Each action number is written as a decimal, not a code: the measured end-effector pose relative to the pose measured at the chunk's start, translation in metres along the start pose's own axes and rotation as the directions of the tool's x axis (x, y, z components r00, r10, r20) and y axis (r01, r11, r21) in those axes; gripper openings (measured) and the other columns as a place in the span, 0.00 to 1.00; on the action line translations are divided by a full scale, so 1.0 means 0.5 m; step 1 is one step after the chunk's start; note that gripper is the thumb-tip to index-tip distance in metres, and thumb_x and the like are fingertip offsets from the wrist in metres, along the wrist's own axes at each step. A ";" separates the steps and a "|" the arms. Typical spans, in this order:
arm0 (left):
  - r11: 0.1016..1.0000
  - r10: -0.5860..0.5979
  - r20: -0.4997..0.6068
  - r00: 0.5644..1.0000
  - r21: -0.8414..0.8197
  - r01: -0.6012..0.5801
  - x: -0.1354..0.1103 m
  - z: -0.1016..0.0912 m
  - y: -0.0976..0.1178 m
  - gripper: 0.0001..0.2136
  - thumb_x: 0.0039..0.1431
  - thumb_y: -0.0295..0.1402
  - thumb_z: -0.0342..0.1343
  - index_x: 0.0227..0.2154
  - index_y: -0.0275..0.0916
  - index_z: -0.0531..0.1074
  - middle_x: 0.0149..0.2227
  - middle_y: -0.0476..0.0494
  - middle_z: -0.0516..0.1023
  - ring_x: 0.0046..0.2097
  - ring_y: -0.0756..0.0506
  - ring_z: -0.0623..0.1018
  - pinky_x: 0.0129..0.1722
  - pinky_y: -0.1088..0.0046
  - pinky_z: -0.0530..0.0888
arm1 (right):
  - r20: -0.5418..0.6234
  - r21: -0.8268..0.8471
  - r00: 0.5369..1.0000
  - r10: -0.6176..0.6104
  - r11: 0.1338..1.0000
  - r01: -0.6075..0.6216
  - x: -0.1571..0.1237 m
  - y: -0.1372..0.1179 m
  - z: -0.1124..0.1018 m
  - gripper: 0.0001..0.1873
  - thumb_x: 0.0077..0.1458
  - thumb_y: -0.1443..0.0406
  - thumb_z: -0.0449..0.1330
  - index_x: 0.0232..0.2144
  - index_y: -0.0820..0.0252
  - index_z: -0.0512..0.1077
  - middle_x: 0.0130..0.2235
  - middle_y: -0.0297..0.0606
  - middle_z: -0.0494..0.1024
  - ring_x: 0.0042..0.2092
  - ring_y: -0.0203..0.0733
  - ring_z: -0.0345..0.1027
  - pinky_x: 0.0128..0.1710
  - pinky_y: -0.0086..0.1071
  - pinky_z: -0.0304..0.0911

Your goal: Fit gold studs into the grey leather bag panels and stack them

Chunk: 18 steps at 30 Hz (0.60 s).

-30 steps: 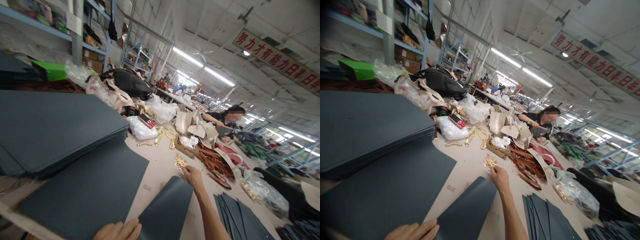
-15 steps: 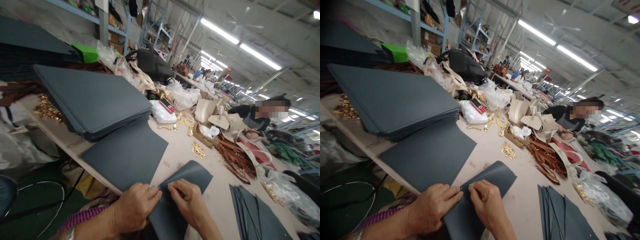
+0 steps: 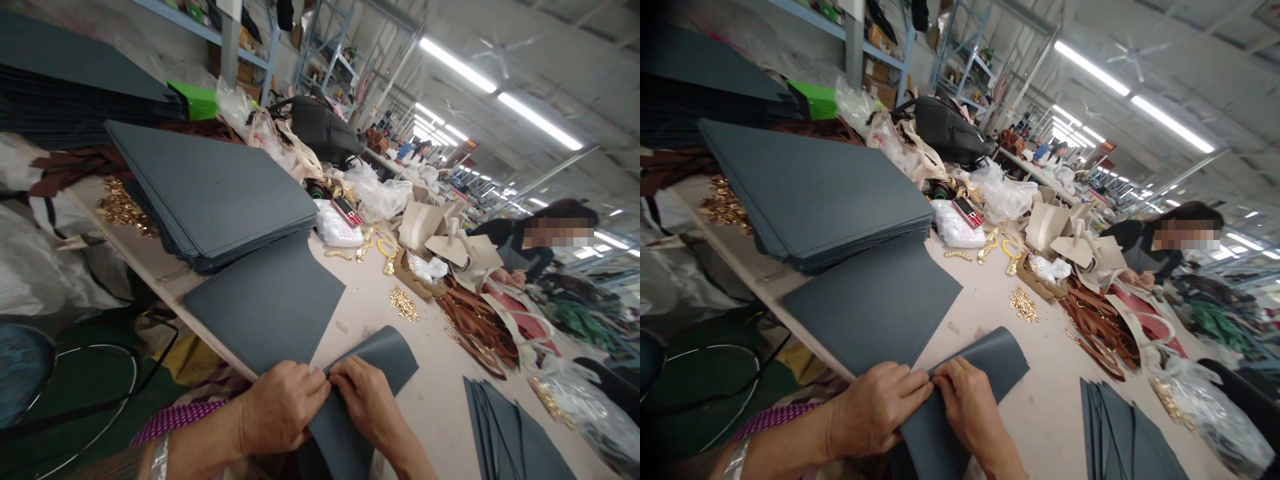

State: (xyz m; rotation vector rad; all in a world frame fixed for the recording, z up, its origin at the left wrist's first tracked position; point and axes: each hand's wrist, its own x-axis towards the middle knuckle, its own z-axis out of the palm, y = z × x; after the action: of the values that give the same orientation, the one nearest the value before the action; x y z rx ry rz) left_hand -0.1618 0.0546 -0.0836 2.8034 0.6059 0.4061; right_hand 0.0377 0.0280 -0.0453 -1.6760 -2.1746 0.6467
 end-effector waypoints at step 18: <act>1.000 0.025 -0.030 0.999 0.013 -0.025 0.002 0.003 -0.004 0.19 0.57 0.43 0.57 0.45 0.35 0.67 0.40 0.45 0.73 0.36 0.43 0.72 0.29 0.62 0.68 | 0.215 0.165 0.967 0.137 0.971 -0.174 0.050 -0.002 -0.034 0.07 0.52 0.72 0.61 0.26 0.60 0.78 0.25 0.30 0.76 0.27 0.33 0.67 0.28 0.24 0.57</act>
State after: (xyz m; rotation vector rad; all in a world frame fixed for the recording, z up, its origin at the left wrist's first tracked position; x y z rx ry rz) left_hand -0.1614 0.0566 -0.0853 2.8245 0.5825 0.4518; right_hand 0.0388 0.0548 -0.0306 -1.7619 -2.0521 1.0701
